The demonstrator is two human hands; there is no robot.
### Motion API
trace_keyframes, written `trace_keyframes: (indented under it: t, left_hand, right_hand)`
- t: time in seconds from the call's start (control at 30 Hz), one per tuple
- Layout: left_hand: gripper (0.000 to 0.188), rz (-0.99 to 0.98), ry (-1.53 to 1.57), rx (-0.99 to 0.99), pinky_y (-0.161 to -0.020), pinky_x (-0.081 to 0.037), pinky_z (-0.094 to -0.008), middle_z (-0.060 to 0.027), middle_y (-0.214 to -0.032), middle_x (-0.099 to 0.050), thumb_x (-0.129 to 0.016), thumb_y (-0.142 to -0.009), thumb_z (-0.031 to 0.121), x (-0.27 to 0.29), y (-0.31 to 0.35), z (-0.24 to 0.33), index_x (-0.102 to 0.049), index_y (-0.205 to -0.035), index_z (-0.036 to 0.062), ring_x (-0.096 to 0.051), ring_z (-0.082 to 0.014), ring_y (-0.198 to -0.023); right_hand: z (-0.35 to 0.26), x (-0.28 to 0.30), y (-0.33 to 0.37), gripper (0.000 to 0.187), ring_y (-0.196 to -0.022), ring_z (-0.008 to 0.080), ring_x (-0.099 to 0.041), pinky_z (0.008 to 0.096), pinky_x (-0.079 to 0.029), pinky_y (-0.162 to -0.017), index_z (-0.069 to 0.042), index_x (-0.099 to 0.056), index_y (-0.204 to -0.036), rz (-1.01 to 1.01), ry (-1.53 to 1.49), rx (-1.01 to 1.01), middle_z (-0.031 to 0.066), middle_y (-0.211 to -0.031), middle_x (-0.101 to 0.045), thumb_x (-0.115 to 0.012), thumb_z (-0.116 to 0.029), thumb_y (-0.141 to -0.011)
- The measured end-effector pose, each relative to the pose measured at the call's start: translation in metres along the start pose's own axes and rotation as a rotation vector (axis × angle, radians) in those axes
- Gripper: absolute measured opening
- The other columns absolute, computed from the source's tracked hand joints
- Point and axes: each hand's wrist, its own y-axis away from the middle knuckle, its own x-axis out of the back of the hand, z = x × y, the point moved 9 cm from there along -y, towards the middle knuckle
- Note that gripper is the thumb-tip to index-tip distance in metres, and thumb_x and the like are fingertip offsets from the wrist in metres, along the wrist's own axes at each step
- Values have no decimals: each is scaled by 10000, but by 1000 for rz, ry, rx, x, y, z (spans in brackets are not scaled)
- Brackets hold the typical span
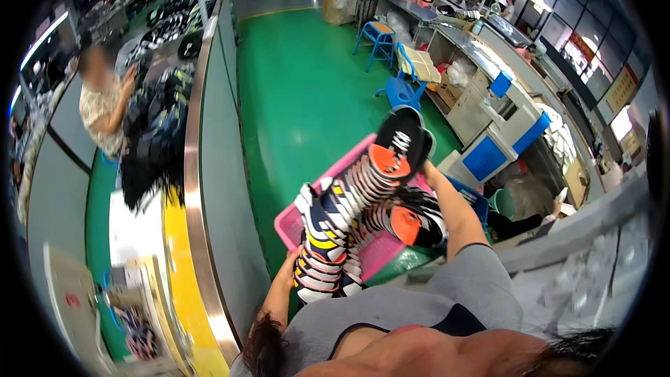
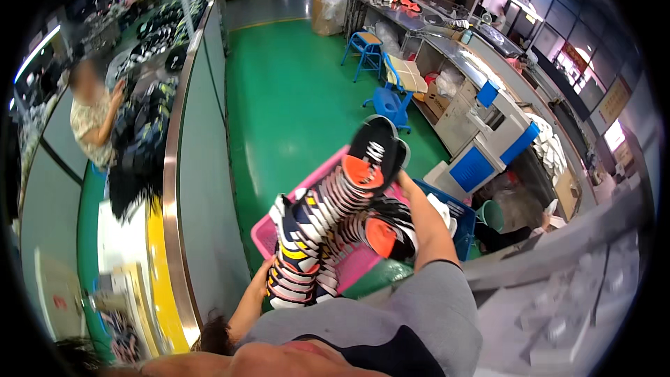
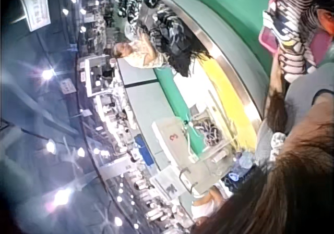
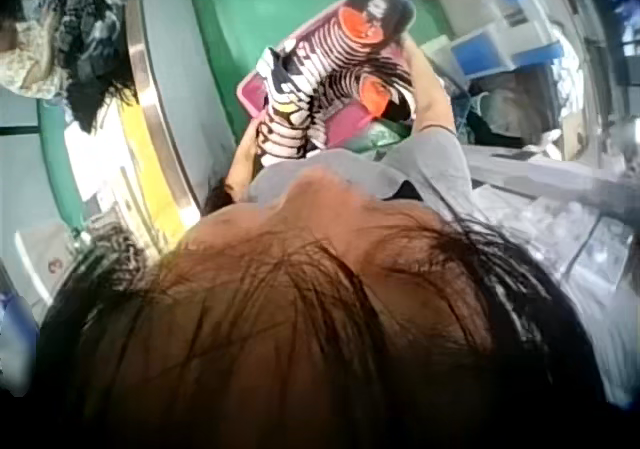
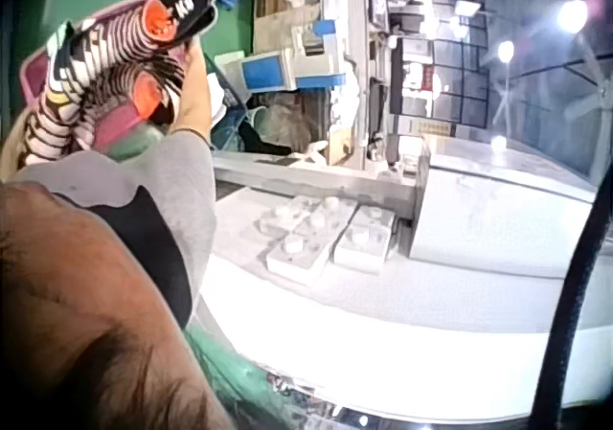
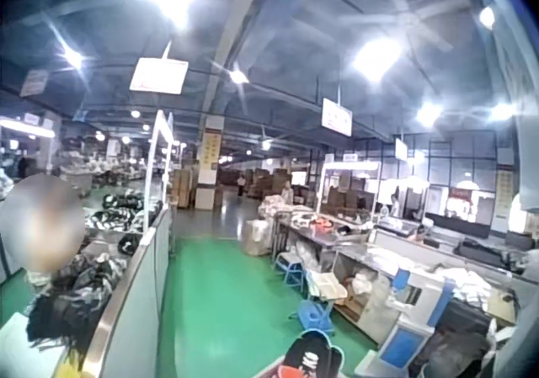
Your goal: The person picks up a pink basket and gathers a stack of shoe uppers from a table. They take the shoe uppers to a machine and apply a small plug into the top eyelet of each shoe upper one by one before placing the finished stack back on the table.
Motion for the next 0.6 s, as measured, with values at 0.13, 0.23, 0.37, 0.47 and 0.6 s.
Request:
trace_keyframes:
  t: [0.13,0.23,0.37,0.47,0.6]
  left_hand:
    - [480,-190,-142,237,-885,-509,-425,-157,-1082,-640,-590,-883,361,-86,-38,81,-529,-1195,1,-637,-279,-968]
    - [418,-269,-328,576,-888,-513,-413,-155,-1111,-631,-553,-907,356,-133,-87,142,-561,-1174,34,-635,-277,-980]
    - [427,-285,-578,492,-856,-526,-406,-145,-1102,-638,-593,-885,374,-138,-202,191,-581,-1156,44,-643,-241,-949]
    - [410,-252,-681,599,-866,-524,-394,-136,-1107,-638,-565,-903,361,-187,-203,224,-569,-1172,51,-643,-231,-956]
    - [434,-304,-914,699,-778,-558,-334,-100,-993,-676,-641,-834,433,-233,-262,238,-617,-1072,71,-670,-189,-821]
  right_hand:
    - [23,67,22,443,-1117,203,-521,350,-408,-978,-77,-532,-1244,240,-216,-24,91,-1256,-550,-452,-380,-931]
    - [55,93,28,440,-1117,203,-521,353,-406,-979,-75,-535,-1241,403,-400,-17,90,-1252,-553,-455,-374,-929]
    - [112,104,48,435,-1117,202,-521,357,-404,-979,-73,-539,-1236,609,-638,-28,90,-1248,-557,-459,-367,-925]
    - [134,94,52,432,-1117,202,-522,360,-403,-980,-72,-541,-1233,709,-757,-51,90,-1244,-560,-462,-361,-923]
    - [158,94,80,428,-1117,201,-522,364,-400,-980,-70,-545,-1229,859,-896,-23,90,-1239,-564,-466,-354,-919]
